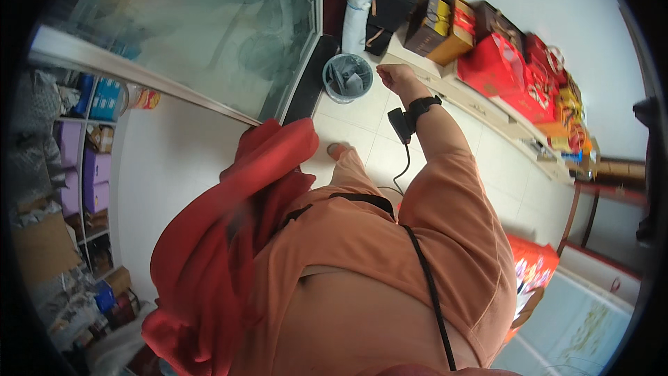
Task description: The person folds a white pair of pants, a red long-sleeve shirt, and a pair of blue jeans on a bed. Each item is smoothed, folded into a compact rectangle, and placed on the bed.
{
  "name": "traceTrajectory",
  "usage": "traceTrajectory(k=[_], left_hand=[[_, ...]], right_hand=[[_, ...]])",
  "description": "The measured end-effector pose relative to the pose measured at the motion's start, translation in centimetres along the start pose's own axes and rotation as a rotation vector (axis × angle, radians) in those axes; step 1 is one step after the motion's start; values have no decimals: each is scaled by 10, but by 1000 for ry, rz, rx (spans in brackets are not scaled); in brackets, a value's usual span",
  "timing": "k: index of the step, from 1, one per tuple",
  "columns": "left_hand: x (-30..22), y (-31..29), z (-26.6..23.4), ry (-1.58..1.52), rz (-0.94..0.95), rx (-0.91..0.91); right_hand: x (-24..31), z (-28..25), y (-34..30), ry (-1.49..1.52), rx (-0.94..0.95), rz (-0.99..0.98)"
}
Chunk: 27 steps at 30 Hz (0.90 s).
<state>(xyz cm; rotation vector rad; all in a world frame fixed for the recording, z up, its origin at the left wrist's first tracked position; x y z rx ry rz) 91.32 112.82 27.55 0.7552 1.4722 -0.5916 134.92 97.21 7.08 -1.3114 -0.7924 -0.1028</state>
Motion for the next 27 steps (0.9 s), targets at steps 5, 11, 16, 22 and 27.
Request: traceTrajectory(k=[5, 11, 16, 22, 27], left_hand=[[2, -7, -26, 60, -71, -313], [-26, -77, -40, 148, -113, -720], [-77, -171, -24, 244, -114, -1063], [-148, -301, 31, 372, -63, -1445], [-179, -412, 92, 417, -20, -1728]], right_hand=[[38, 5, 91, -350, -98, 101], [58, 17, 163, -653, -126, 136], [72, 37, 176, -949, 7, 5], [11, 130, 90, -1565, 531, 25], [-87, 218, -113, -1609, 1408, -543]])
Point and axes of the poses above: each hand's wrist, its own y-axis towards the middle knuckle, its own z-axis out of the palm, x = y × z, the point moved 7 cm from there along y, towards the middle knuckle, and after that the axes turned 9 degrees about z, right-handed, at the moved point
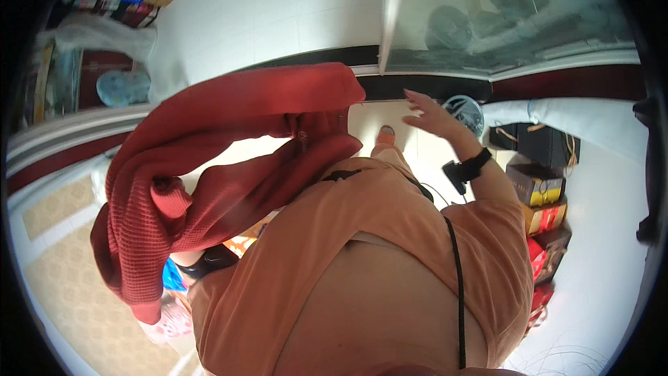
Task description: The person folds a white pair of pants, a red long-sleeve shirt, and a pair of blue jeans on a bed. Each item is smoothed, folded into a compact rectangle, and placed on the bed.
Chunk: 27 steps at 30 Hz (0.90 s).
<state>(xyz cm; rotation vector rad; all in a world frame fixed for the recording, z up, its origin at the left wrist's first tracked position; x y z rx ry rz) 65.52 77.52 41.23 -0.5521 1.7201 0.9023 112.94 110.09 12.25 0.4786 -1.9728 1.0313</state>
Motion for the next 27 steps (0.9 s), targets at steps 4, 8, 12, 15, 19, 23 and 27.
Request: traceTrajectory(k=[4, 8, 12, 15, 19, 23, 27], left_hand=[[3, -32, -105, -1, 5, -200], [-1, -63, -219, -5, 32, -363], [4, -94, -325, -47, 60, -536], [13, -112, -390, -95, 69, -626], [45, -92, -453, -236, 27, -696], [96, -34, -466, 5, -260, -600], [103, -28, -455, 437, -178, -546]], right_hand=[[159, 86, 43, -308, -114, -423], [265, 185, 94, -633, -201, -474], [329, 317, 116, -431, 588, -323], [376, 359, 89, 200, 812, -53], [481, 424, 67, 492, 846, -84], [588, 514, 57, 809, 1110, -109], [665, 589, 53, 861, 1329, -223]])
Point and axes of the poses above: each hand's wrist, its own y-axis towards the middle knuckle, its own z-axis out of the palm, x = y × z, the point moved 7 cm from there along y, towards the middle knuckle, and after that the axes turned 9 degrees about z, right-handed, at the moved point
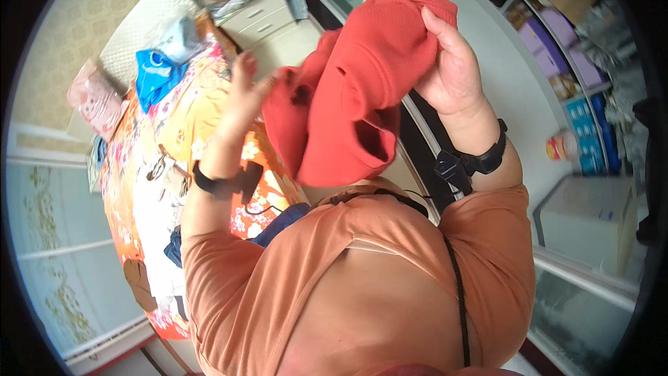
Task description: The person folds a white pair of pants, a red long-sleeve shirt, and a pair of blue jeans on a bed. Each item is smoothed, folded into a compact rectangle, and placed on the bed.
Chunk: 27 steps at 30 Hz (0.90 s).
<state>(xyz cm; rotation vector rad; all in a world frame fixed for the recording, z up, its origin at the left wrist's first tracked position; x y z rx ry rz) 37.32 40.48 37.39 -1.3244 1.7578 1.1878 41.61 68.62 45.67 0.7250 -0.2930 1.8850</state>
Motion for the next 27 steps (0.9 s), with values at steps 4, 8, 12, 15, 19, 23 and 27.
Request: traceTrajectory(k=[4, 8, 12, 15, 19, 23, 27], left_hand=[[4, -6, 17, -332, 92, 183], [20, 24, 38, -177, 443, 168], [88, 86, 45, 190, 380, 56], [142, 163, 25, -72, 240, -4], [160, 247, 17, -133, 438, 178], [175, 325, -7, -204, 233, 315], [141, 418, -105, -264, 191, 56]], right_hand=[[0, 13, 106, 81, 34, -15], [-3, 19, 184, 36, 108, 36], [-11, 18, 247, 7, 137, 48], [1, 8, 282, -30, 61, -47], [13, -8, 314, 86, 22, -128], [34, -22, 321, 14, -120, -247], [64, -45, 281, -196, -658, -387]])
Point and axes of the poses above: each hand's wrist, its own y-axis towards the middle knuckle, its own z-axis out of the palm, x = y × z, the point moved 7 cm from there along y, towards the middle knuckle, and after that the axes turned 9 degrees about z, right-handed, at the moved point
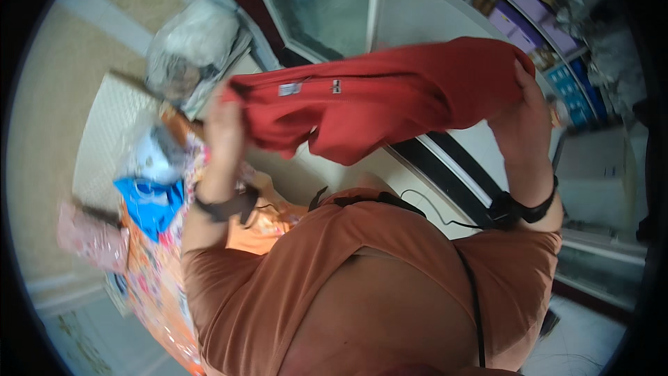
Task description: The person folds a white pair of pants, a red long-sleeve shirt, and a pair of blue jeans on a bed. Each item is smoothed, folded into a compact rectangle, and placed on the bed.
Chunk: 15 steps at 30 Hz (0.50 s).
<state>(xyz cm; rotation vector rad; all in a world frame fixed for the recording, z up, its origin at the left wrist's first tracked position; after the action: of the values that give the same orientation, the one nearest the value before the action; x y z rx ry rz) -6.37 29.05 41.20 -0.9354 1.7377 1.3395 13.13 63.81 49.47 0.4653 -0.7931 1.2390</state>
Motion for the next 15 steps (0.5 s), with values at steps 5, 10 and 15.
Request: traceTrajectory(k=[5, 10, 15], left_hand=[[-132, 91, -19, -148, 359, 424], [-211, 161, -20, -109, 604, 564], [-277, 231, -66, 110, 709, 404]], right_hand=[[32, -38, -21, -247, -337, -143], [54, -23, -12, -304, -333, -277], [51, 45, -65, -377, -309, -412]])
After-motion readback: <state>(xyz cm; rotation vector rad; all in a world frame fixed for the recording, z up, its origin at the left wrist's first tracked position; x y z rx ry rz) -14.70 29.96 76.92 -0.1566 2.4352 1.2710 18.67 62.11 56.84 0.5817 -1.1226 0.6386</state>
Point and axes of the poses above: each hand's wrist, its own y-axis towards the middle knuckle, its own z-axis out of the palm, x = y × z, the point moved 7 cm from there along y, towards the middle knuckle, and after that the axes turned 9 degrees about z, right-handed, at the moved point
